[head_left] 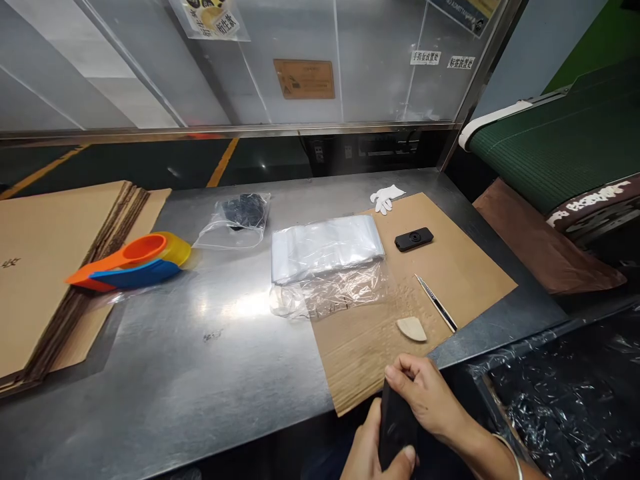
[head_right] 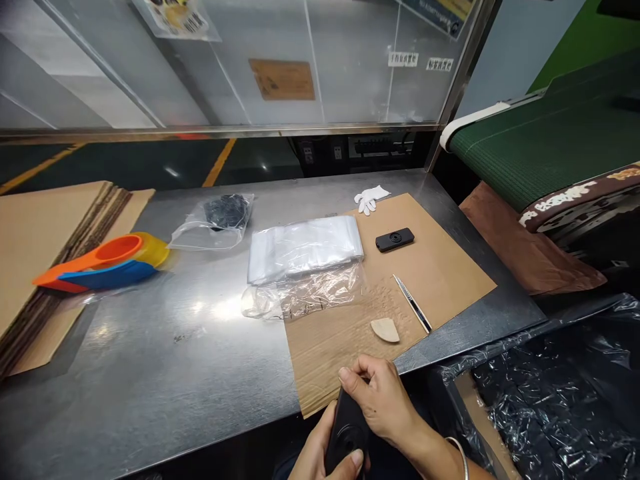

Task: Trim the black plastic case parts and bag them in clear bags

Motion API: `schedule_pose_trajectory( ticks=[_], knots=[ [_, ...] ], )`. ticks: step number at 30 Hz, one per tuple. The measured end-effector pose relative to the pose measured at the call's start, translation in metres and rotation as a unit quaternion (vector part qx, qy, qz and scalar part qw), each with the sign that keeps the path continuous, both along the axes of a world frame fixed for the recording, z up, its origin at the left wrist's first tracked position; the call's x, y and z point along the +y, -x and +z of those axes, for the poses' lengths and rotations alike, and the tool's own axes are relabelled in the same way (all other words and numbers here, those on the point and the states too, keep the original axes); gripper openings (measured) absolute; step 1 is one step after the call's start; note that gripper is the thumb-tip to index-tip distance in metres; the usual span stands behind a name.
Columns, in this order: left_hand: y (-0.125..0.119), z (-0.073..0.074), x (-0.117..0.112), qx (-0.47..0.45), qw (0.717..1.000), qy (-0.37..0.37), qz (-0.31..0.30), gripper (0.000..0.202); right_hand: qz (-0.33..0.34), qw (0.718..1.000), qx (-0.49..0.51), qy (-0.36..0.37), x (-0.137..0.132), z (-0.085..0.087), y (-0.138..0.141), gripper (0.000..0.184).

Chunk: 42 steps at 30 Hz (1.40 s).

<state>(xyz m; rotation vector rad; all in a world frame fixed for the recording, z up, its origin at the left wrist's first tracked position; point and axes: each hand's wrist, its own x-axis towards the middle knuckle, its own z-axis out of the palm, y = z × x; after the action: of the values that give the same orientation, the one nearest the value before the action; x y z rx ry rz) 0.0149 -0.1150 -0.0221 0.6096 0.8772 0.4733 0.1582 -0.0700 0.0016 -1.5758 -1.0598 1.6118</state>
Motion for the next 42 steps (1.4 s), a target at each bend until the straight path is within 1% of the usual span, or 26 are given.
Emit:
schedule_pose_trajectory(
  ticks=[2, 4, 5, 7, 10, 11, 12, 14, 16, 17, 19, 21, 22, 24, 26, 28, 29, 31, 37, 39, 42],
  knots=[
    [-0.001, 0.008, 0.007, -0.046, 0.998, 0.032, -0.017, 0.061, -0.03, 0.998, 0.037, 0.048, 0.0, 0.0, -0.001, 0.051],
    [-0.001, 0.015, 0.014, -0.071, 0.996, 0.052, -0.009, 0.062, -0.061, 0.989, 0.089, 0.096, 0.0, 0.003, -0.005, 0.051],
    [0.0, 0.017, 0.017, -0.076, 0.996, 0.055, -0.001, 0.061, -0.065, 0.986, 0.11, 0.107, -0.001, 0.005, -0.007, 0.05],
    [0.0, 0.017, 0.019, -0.078, 0.996, 0.05, 0.004, 0.059, -0.039, 0.983, 0.146, 0.105, -0.003, 0.008, -0.012, 0.047],
    [0.001, 0.012, 0.016, -0.073, 0.997, 0.034, 0.005, 0.058, 0.025, 0.98, 0.177, 0.086, -0.009, 0.008, -0.015, 0.057],
    [0.001, 0.009, 0.014, -0.063, 0.998, 0.03, 0.002, 0.06, 0.034, 0.981, 0.174, 0.082, -0.01, 0.007, -0.014, 0.059],
    [0.001, 0.006, 0.011, -0.046, 0.999, 0.026, 0.0, 0.063, 0.037, 0.984, 0.156, 0.073, -0.012, 0.005, -0.012, 0.057],
    [0.0, 0.003, 0.005, 0.006, 1.0, 0.013, 0.002, 0.069, 0.034, 0.994, 0.09, 0.043, -0.012, 0.002, -0.007, 0.046],
    [-0.001, 0.001, 0.0, 0.038, 0.999, 0.001, 0.01, 0.074, 0.034, 0.999, 0.008, 0.003, -0.01, 0.0, -0.001, 0.038],
    [-0.002, 0.001, -0.001, 0.037, 0.999, 0.0, 0.013, 0.074, 0.033, 0.999, -0.025, -0.013, -0.009, 0.0, 0.002, 0.036],
    [-0.004, 0.001, -0.001, 0.01, 1.0, 0.002, 0.003, 0.07, 0.009, 0.998, -0.057, -0.021, -0.006, 0.001, 0.006, 0.042],
    [-0.004, -0.001, 0.002, -0.019, 1.0, -0.022, -0.007, 0.066, -0.033, 0.999, -0.031, 0.009, -0.003, 0.003, 0.007, 0.05],
    [-0.004, -0.002, 0.004, -0.02, 0.998, -0.052, -0.001, 0.064, -0.05, 0.998, -0.001, 0.031, -0.002, 0.004, 0.007, 0.052],
    [-0.002, -0.008, 0.007, 0.015, 0.99, -0.138, 0.025, 0.057, -0.076, 0.994, 0.053, 0.058, -0.001, 0.008, 0.005, 0.053],
    [0.002, -0.015, 0.011, 0.062, 0.975, -0.211, 0.028, 0.038, -0.085, 0.991, 0.083, 0.058, 0.0, 0.014, 0.003, 0.052],
    [0.005, -0.021, 0.013, 0.076, 0.966, -0.248, -0.001, 0.019, -0.082, 0.991, 0.097, 0.047, 0.0, 0.02, 0.001, 0.05],
    [0.006, -0.023, 0.014, 0.074, 0.964, -0.256, -0.014, 0.016, -0.076, 0.991, 0.104, 0.042, 0.001, 0.023, 0.0, 0.049],
    [0.007, -0.024, 0.016, 0.067, 0.963, -0.26, -0.021, 0.015, -0.063, 0.991, 0.111, 0.034, 0.0, 0.027, -0.001, 0.047],
    [0.004, -0.016, 0.022, 0.061, 0.969, -0.236, -0.034, 0.021, -0.041, 0.991, 0.128, 0.021, -0.002, 0.029, -0.005, 0.037],
    [0.004, -0.015, 0.023, 0.054, 0.969, -0.237, -0.03, 0.023, -0.034, 0.989, 0.143, 0.024, -0.002, 0.029, -0.007, 0.034],
    [0.004, -0.015, 0.022, 0.053, 0.966, -0.252, -0.006, 0.017, -0.017, 0.986, 0.166, 0.03, -0.001, 0.033, -0.012, 0.029]
  ],
)
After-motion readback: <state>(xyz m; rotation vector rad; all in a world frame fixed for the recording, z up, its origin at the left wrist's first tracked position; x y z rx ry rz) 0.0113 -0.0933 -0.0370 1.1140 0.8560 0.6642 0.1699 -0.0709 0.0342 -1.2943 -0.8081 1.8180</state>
